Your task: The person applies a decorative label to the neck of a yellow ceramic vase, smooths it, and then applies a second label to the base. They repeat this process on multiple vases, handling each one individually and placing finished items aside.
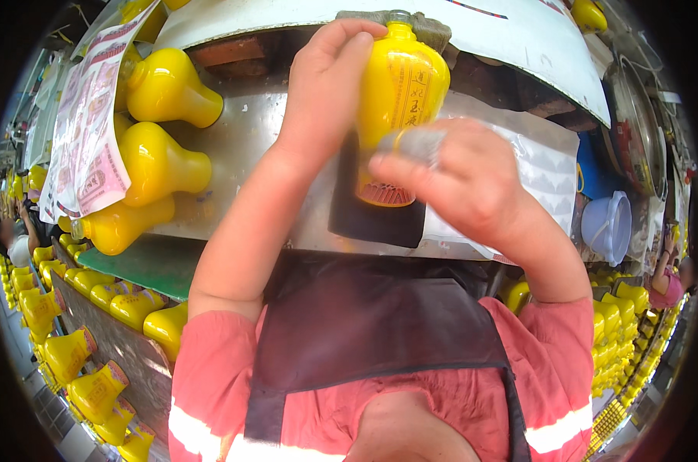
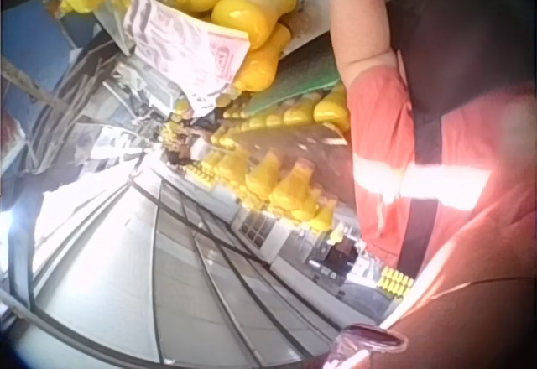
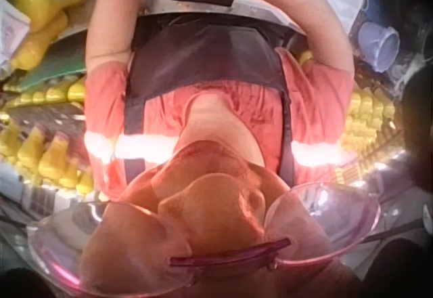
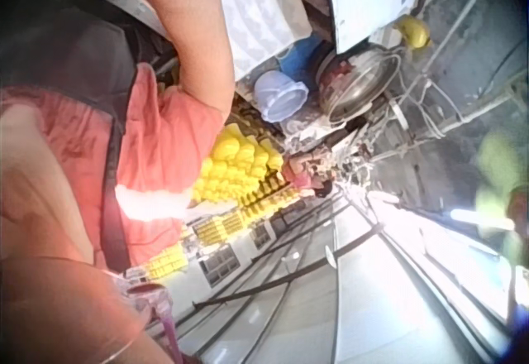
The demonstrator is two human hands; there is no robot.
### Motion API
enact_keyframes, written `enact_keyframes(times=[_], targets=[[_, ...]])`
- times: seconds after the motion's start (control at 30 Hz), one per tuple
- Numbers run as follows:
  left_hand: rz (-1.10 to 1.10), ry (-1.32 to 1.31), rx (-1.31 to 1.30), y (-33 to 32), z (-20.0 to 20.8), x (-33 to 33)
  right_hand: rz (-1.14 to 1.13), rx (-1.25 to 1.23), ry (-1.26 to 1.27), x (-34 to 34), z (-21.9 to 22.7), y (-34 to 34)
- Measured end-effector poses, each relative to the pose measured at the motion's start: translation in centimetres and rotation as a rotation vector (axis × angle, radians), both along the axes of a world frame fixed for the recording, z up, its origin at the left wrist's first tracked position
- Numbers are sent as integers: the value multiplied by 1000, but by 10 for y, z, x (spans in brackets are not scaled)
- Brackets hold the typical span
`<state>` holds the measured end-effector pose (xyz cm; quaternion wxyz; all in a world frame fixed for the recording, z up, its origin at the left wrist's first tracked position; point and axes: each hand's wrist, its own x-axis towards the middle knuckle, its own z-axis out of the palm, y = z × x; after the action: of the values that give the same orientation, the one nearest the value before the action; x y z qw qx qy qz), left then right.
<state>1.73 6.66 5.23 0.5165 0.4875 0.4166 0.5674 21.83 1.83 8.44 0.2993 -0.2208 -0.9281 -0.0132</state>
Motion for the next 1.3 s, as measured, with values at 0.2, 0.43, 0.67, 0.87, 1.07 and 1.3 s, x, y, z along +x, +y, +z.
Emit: enact_keyframes(times=[0.2,0.43,0.67,0.87,1.07,1.3], targets=[[-15,-11,-43,-5,5,2,154,125,78,-31,2,-11],[99,278,64,-2,-19,15,-6,-82,226,-5,-10,-15],[-14,-111,50,-2,-32,16,-262,-200,375,11,-21,-14],[-20,-183,-6,-4,-34,17,7,-396,433,15,-50,-31],[65,89,38,-10,-32,9,-321,-426,511,24,-54,-36],[34,213,115,-48,-44,8,-292,-1071,674,37,-52,-42]])
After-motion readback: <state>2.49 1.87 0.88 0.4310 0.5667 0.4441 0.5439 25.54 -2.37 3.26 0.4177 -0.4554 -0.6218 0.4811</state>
